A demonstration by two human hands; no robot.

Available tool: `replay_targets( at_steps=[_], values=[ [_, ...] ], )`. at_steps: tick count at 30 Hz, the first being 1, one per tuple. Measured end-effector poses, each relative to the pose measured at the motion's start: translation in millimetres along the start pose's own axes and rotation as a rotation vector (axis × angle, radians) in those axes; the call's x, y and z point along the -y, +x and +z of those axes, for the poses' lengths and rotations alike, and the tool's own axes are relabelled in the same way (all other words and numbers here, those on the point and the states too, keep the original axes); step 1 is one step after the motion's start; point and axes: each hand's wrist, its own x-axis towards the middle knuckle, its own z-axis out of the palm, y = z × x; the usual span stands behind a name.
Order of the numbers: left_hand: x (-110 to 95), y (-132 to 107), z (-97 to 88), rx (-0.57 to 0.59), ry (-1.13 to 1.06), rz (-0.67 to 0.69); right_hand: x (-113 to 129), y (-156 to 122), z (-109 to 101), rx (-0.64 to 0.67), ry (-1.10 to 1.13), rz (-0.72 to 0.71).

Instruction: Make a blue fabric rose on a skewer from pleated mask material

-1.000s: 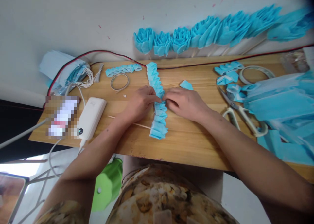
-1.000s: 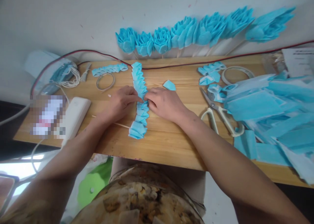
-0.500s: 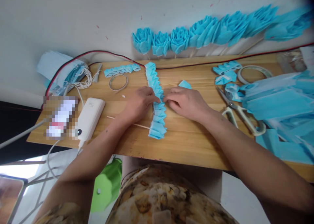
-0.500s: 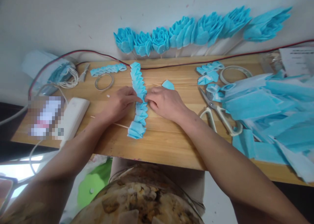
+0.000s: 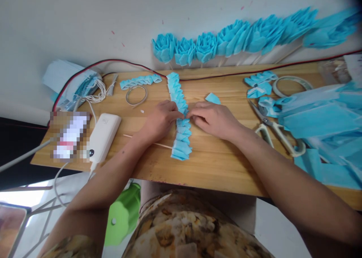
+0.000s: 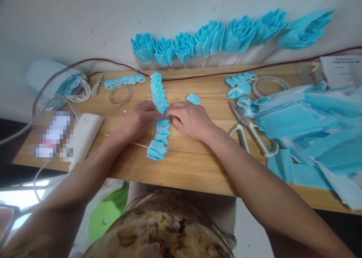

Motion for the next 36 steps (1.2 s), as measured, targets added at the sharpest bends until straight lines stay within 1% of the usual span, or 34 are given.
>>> replay_targets(
  at_steps=[4, 9, 17, 21, 24, 28, 31, 33, 36],
  values=[
    [1.4, -0.9, 0.0, -0.025, -0.053, 0.002, 1.5, 0.4, 0.7, 0.028, -0.044, 0.003],
    [4.4, -1.7, -1.8, -0.075, -0.089, -0.039, 1.9, -0.3, 1.0, 0.021, -0.044, -0.002],
    [2.4, -2.8, -7.4, -0.027, -0.072, -0.094, 1.0, -1.4, 1.7, 0.010, -0.063, -0.019],
    [1.7, -2.7, -7.6, -0.024, -0.072, -0.102, 0.1, -1.8, 0.9, 0.019, -0.051, -0.028],
    [0.8, -2.4, -7.8, -0.051, -0.069, -0.114, 0.1, -2.1, -0.5, 0.025, -0.044, -0.024],
    [0.6, -2.3, -8.5, -0.116, -0.087, -0.181, 0.1, -2.1, -3.7, 0.050, -0.012, -0.035],
    [2.2, -2.5, -8.8, -0.090, -0.128, -0.221, -1.5, -2.1, -5.1, 0.045, 0.025, -0.031],
    [3.6, -2.8, -8.4, -0.066, -0.157, -0.216, -3.6, -2.2, -5.0, 0.033, 0.064, -0.026],
    [4.9, -3.2, -7.5, -0.070, -0.180, -0.200, -7.0, -2.5, -4.1, 0.030, 0.098, -0.029]
  ],
)
